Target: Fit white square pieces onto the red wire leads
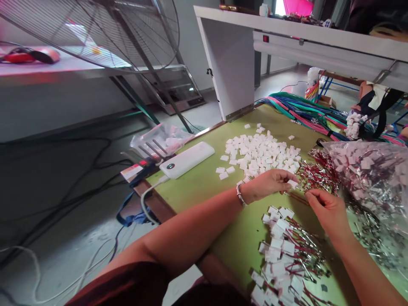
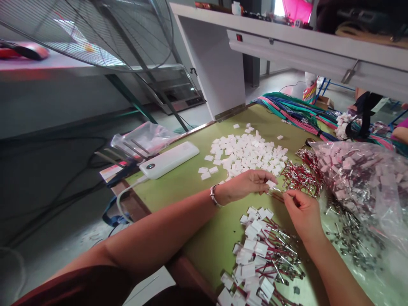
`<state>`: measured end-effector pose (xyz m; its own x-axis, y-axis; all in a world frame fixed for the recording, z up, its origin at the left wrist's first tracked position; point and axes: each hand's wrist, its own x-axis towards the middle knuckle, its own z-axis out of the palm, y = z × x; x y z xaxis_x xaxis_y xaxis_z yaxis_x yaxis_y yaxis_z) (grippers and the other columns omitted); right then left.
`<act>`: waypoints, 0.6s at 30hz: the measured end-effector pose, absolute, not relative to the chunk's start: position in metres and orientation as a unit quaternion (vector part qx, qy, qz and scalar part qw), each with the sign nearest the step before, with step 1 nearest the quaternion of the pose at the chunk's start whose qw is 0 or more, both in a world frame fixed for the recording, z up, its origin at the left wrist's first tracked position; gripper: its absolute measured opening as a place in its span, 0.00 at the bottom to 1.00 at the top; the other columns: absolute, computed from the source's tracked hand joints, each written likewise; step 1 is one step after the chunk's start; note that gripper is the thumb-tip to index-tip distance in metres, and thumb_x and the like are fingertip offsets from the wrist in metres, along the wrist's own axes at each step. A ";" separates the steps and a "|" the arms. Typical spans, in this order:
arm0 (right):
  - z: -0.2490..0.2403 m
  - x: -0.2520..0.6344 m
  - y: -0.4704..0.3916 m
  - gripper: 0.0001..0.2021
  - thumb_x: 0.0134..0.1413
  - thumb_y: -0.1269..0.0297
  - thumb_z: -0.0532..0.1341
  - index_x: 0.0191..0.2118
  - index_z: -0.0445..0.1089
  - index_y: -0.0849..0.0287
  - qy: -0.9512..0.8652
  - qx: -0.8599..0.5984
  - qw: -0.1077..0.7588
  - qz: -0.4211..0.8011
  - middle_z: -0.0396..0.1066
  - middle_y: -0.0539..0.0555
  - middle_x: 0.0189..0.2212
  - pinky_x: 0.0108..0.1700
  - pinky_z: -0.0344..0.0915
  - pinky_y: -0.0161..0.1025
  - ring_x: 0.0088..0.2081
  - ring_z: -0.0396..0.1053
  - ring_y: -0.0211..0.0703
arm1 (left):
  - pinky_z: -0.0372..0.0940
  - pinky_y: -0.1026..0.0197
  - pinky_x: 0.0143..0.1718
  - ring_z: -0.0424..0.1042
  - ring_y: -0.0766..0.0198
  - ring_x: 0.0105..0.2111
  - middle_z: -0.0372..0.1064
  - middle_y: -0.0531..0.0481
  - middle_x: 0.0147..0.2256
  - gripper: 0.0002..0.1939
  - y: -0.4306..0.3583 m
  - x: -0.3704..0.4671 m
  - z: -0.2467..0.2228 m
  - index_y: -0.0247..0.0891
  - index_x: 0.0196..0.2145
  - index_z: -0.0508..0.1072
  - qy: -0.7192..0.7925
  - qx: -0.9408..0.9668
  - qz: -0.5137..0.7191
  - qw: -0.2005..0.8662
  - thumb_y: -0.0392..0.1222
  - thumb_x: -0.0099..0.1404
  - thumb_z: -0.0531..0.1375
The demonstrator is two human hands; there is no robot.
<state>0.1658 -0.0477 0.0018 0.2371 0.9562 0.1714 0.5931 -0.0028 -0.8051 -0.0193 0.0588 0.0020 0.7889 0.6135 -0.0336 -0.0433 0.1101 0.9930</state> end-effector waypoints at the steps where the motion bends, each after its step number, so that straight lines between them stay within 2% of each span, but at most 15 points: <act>1: 0.002 0.166 -0.048 0.13 0.50 0.54 0.59 0.28 0.74 0.58 -0.578 -0.672 0.408 0.219 0.62 0.47 0.17 0.23 0.54 0.33 0.20 0.57 0.36 | 0.58 0.66 0.29 0.62 0.72 0.27 0.66 0.55 0.28 0.09 0.059 -0.019 0.003 0.36 0.40 0.74 0.223 0.629 0.223 0.711 0.34 0.59 0.60; 12: -0.001 0.169 -0.049 0.14 0.53 0.55 0.58 0.28 0.74 0.59 -0.602 -0.671 0.390 0.187 0.68 0.49 0.20 0.25 0.58 0.34 0.22 0.61 0.37 | 0.57 0.65 0.30 0.62 0.72 0.26 0.66 0.55 0.28 0.09 0.060 -0.018 -0.003 0.36 0.41 0.74 0.197 0.628 0.211 0.723 0.35 0.60 0.60; 18: -0.003 0.171 -0.050 0.14 0.54 0.55 0.57 0.27 0.73 0.58 -0.616 -0.674 0.372 0.168 0.66 0.48 0.19 0.24 0.56 0.33 0.21 0.60 0.36 | 0.56 0.66 0.28 0.62 0.71 0.26 0.65 0.54 0.26 0.10 0.061 -0.021 -0.002 0.36 0.41 0.74 0.188 0.630 0.218 0.721 0.37 0.61 0.60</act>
